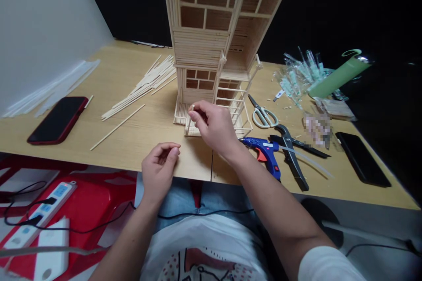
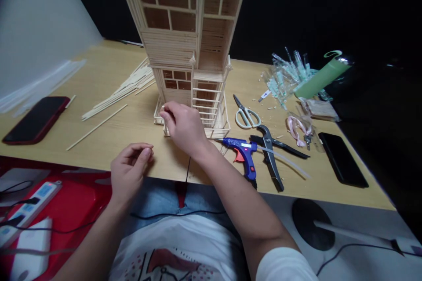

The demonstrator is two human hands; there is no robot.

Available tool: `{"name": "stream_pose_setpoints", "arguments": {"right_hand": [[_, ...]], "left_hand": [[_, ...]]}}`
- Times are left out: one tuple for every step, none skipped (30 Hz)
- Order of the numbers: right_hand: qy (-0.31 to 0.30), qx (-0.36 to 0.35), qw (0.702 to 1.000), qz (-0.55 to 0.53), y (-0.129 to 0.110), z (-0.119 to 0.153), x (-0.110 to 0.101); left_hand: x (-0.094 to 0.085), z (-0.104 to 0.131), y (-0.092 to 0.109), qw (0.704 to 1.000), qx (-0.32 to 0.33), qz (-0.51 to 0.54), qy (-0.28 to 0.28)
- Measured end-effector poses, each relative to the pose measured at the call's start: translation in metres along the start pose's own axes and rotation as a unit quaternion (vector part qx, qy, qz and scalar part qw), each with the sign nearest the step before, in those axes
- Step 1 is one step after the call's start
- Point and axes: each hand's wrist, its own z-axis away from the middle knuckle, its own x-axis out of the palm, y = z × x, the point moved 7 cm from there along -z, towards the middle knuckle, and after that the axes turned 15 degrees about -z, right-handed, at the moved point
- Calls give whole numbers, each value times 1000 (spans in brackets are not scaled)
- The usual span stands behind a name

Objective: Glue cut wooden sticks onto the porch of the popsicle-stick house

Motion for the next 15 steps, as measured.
{"name": "stream_pose_setpoints", "arguments": {"right_hand": [[0, -5, 1000, -2, 0, 0, 1], [-1, -9, 1000, -3, 1, 0, 1], [-2, -10, 1000, -4, 1, 0, 1], [-4, -8, 1000, -5, 2, 0, 0], [-7, -5, 1000, -6, 3, -1, 0], [-9, 0, 1000, -8, 3, -2, 0], [-12, 4, 1000, -10, 4, -3, 0], [-14, 6, 1000, -12, 4, -4, 0], [-16, 6, 1000, -13, 4, -5, 1], [-18, 5, 1000, -13, 4, -5, 1], [-23, 2, 1000, -11, 4, -6, 2], [-27, -1, 1000, -8, 3, -7, 3], [-31, -4, 1000, -3, 3, -7, 4], [-34, -7, 999, 2, 2, -8, 5], [-37, -8, 999, 8, 2, -8, 6]], "left_hand": [[0, 0, 0, 1000, -1, 5, -4], [0, 1, 1, 1000, -2, 8, -7], [1, 1, 1, 1000, -2, 9, -11], [1, 1, 2, 1000, -2, 10, -14], [2, 0, 2, 1000, -2, 10, -17], [2, 0, 2, 1000, -4, 11, -19], [2, 0, 2, 1000, -6, 12, -21], [2, 0, 2, 1000, -7, 13, -22], [2, -1, 2, 1000, -8, 13, -24], [2, -1, 2, 1000, -9, 12, -27], [2, -3, 2, 999, -8, 12, -31], [2, -4, 3, 999, -8, 12, -36], [2, -7, 3, 999, -8, 12, -42], [1, -10, 3, 999, -9, 12, -48], [1, -13, 3, 999, -10, 10, -51]]}}
